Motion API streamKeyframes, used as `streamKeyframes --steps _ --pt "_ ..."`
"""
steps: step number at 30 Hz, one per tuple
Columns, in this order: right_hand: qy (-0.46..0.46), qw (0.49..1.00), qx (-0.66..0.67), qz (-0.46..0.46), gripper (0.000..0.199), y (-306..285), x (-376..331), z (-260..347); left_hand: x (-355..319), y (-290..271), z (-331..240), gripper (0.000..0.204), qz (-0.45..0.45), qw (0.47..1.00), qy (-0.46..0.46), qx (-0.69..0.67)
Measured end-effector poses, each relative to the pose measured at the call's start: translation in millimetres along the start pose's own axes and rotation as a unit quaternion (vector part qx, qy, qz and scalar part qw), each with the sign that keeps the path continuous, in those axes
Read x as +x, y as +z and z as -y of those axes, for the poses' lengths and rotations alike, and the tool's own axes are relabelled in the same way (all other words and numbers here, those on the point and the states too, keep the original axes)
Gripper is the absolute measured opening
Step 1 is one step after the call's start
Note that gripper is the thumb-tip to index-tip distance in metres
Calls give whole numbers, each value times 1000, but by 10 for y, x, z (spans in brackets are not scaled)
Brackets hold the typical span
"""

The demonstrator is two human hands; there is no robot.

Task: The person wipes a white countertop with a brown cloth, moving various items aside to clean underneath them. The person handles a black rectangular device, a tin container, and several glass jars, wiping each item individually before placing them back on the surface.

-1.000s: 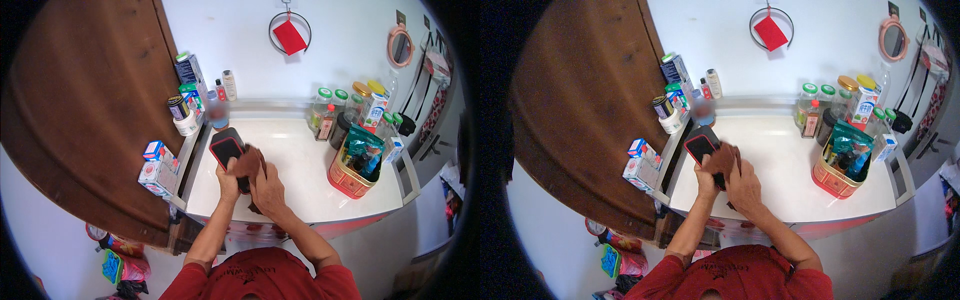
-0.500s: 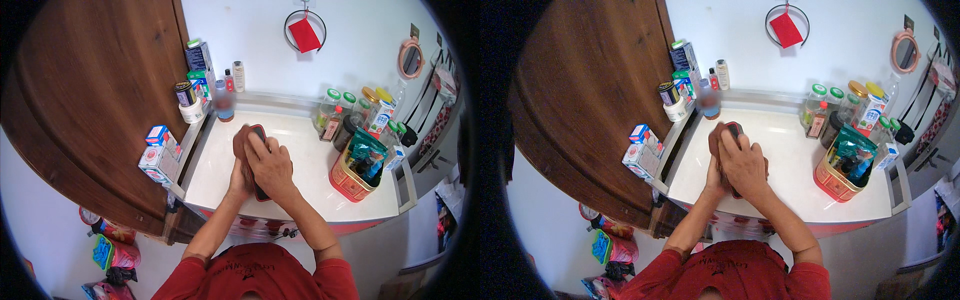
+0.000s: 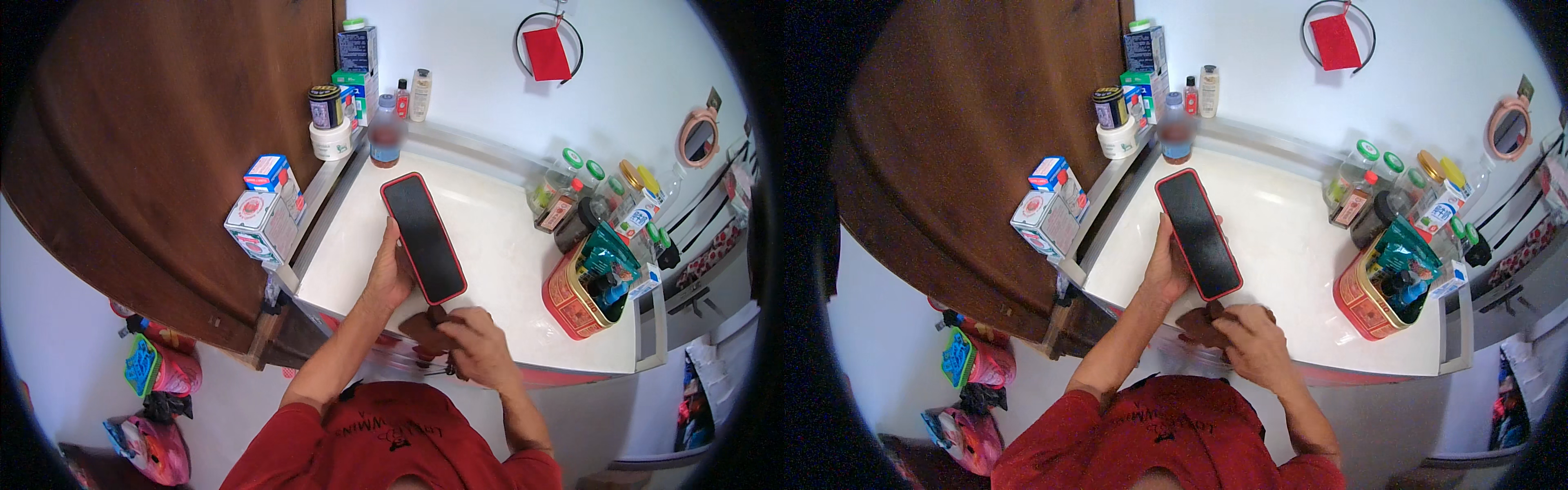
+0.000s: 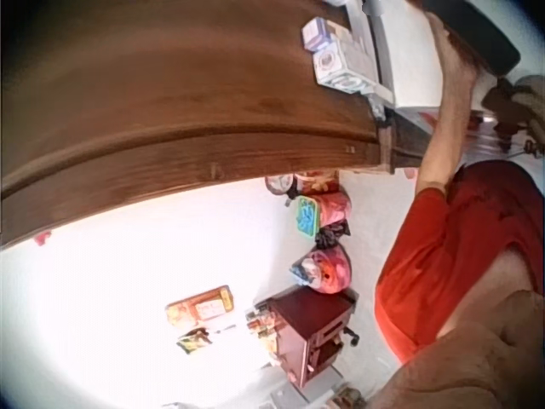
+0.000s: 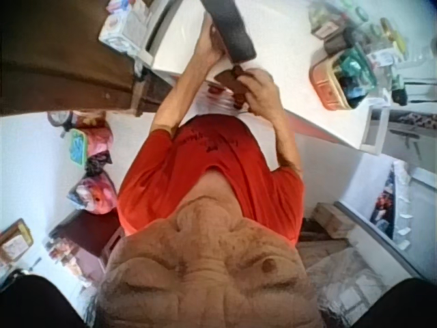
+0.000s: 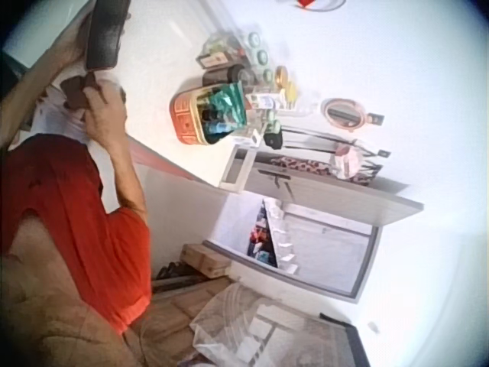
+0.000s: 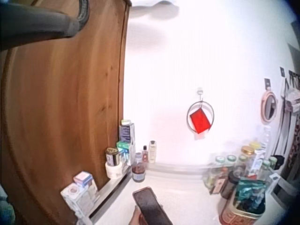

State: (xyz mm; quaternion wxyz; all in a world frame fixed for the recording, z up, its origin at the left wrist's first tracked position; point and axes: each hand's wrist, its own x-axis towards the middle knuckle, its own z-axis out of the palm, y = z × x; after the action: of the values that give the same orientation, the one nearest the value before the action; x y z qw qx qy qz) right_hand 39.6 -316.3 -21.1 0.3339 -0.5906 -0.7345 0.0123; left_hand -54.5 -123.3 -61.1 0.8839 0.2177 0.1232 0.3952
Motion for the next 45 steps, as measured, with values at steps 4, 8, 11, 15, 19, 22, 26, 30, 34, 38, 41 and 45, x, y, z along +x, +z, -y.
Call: streamKeyframes --steps 4,8,11,15,19,22,26,30,34,38,41,45 --pt "26 978 72 -196 38 -166 410 151 -83 19 -31 66 -1 997 -48 -58" --pt "-41 980 -51 -190 41 51 742 266 -175 26 -90 69 223 940 -188 -178" --pt "-72 987 -85 -113 37 222 647 256 -210 72 -125 73 63 987 -145 -14" --pt "-30 999 29 -25 30 49 295 228 -214 217 -119 69 23 998 -65 -1" --pt "-58 998 8 -15 25 -95 369 371 -204 194 -105 63 58 997 -43 -29" --pt "-107 989 -94 -43 26 -18 645 408 -217 123 -92 60 96 993 -65 -27" --pt "-128 972 -164 -106 33 40 1037 208 -202 107 -22 60 83 996 -35 26" --pt "-89 969 -167 -161 32 -80 1572 235 -116 35 -13 61 173 980 -78 -50" --pt "-87 971 -169 -146 29 -13 1546 281 -92 70 -34 61 153 983 -67 -75" --pt "-108 978 -164 -71 27 87 976 393 -79 -17 -3 66 116 981 -63 -139" --pt "-99 980 -169 -32 28 114 553 453 -45 -77 -34 79 77 997 21 -11" --pt "2 997 -43 -62 29 181 33 275 -124 60 -66 75 73 995 36 -62"
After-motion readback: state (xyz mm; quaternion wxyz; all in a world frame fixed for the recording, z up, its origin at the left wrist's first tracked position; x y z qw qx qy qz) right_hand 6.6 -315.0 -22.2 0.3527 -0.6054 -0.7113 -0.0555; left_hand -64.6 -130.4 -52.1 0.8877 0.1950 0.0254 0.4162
